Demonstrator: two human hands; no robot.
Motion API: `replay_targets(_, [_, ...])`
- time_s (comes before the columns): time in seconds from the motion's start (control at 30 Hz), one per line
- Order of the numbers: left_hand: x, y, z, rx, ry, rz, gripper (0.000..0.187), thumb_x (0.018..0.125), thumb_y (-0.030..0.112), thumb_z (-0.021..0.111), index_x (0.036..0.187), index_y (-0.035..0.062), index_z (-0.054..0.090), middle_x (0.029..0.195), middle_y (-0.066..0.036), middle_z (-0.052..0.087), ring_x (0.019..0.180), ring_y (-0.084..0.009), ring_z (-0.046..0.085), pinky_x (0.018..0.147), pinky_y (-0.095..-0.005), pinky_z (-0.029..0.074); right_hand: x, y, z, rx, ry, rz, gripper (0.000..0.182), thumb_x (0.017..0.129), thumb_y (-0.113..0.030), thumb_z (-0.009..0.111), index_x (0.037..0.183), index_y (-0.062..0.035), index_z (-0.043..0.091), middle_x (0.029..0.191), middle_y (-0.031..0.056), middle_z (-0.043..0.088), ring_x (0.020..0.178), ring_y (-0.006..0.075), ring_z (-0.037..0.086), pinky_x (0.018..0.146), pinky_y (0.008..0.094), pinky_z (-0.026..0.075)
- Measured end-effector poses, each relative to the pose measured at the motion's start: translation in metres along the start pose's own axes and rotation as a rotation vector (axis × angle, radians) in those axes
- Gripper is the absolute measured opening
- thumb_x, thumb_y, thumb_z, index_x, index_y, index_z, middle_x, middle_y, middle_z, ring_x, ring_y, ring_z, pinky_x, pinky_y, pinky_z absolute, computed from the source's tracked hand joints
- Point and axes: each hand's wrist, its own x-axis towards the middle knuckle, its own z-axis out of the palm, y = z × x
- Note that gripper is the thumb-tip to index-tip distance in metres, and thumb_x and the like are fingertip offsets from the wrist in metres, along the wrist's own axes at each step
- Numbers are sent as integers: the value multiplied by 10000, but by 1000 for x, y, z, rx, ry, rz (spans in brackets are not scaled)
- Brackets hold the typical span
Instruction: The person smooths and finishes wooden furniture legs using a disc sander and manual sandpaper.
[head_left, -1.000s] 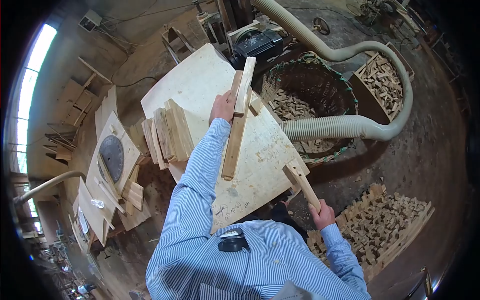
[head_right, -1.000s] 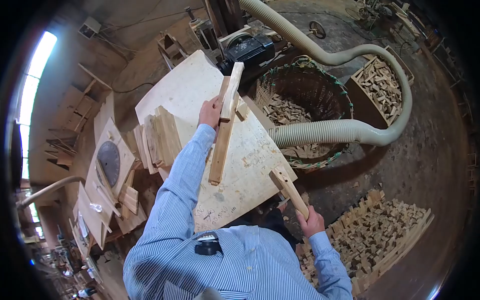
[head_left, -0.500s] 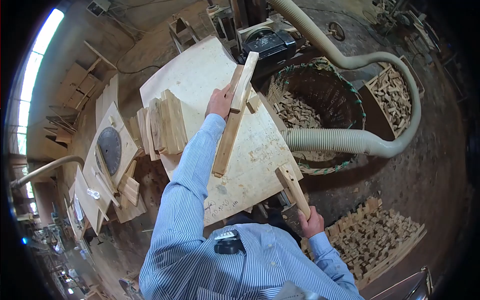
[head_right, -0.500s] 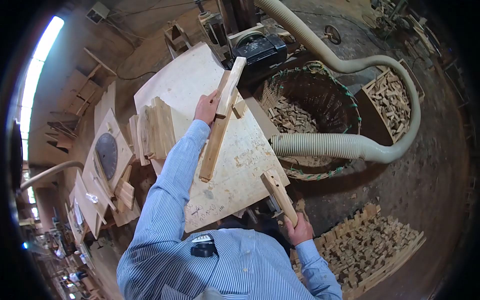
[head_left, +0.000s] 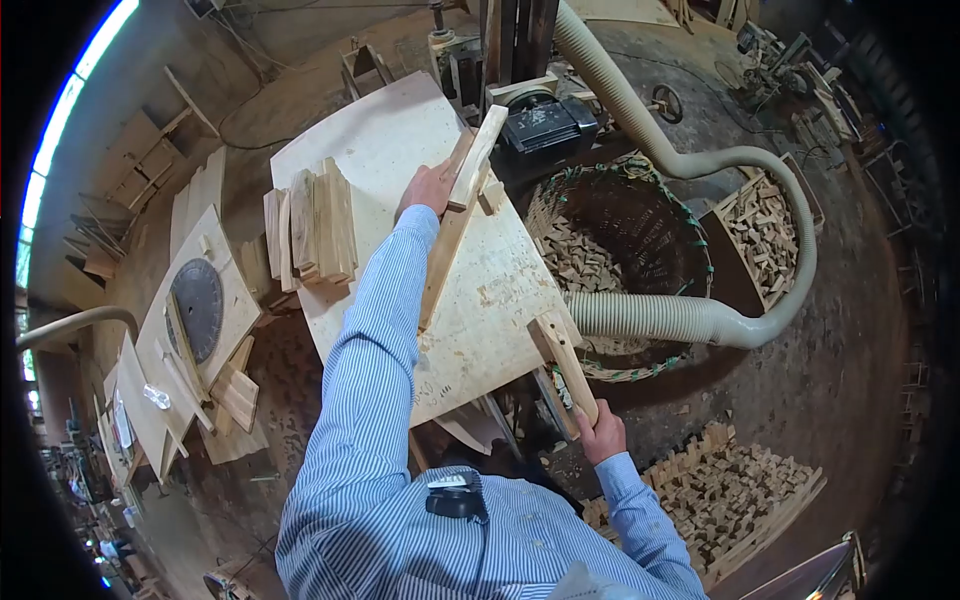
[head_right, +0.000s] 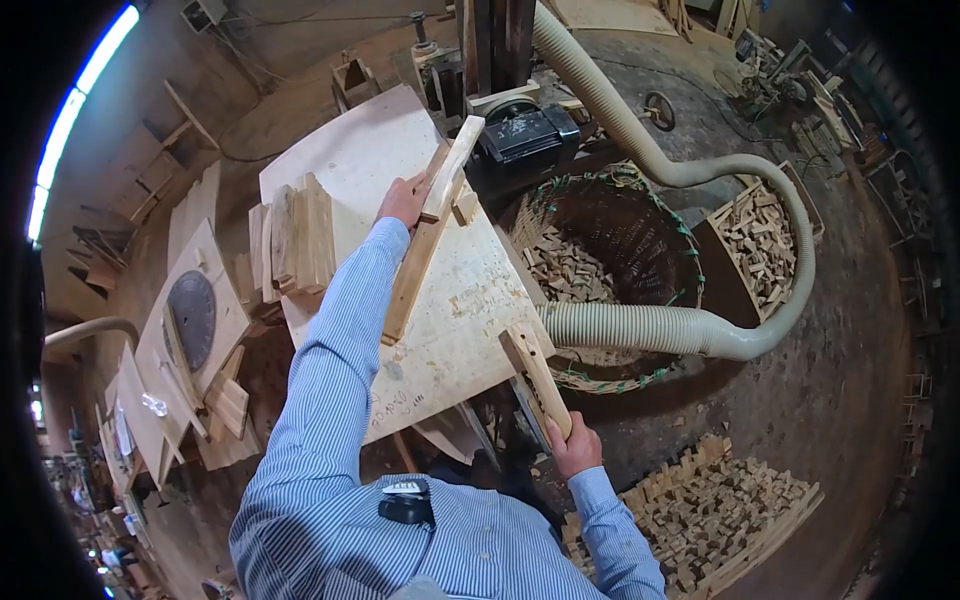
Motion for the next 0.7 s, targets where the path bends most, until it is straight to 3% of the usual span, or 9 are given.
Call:
replay_targets(0.2, [-1,6,1,86,3,-82,483,1064,444,577,1525,300,604,1342,-233,629,1299,-411,608,1112,-497,495,0,1,-7,32,13,-2,469,1014,-479,668,1091,-17,647,914,289,735,888,491,727,775,552,563])
replay_targets(0.33, [-4,11,-4,65,-27,-87,502,1063,456,572,1541,304,581,1377,-240,616,1303,-412,607,1101,-510,498,-3,-2,-5,23,19,5,480,1011,-490,669,1085,-16,649,912,288,736,888,486,728,775,548,563])
replay_targets(0.43, [-3,9,-3,117,-90,-105,479,1054,471,573,1491,284,635,1342,-249,636,1254,-425,635,1083,-511,509,-6,-3,-7,14,17,20,475,1010,-491,672,1075,-21,643,910,282,739,877,483,730,771,546,567])
replay_targets(0.53, [11,-11,15,31,4,-50,454,1032,447,618,1422,227,694,1267,-256,672,1179,-434,673,1044,-496,535,-8,-10,-13,24,16,27,468,1009,-489,672,1078,-27,639,905,279,739,875,479,731,767,547,567])
replay_targets(0.7, [10,-25,22,-146,55,-11,468,967,329,732,1387,123,712,1221,-249,703,1096,-403,708,981,-454,568,-12,-24,-25,-10,-3,43,445,1005,-469,681,1080,-33,636,898,268,741,863,470,733,753,543,567])
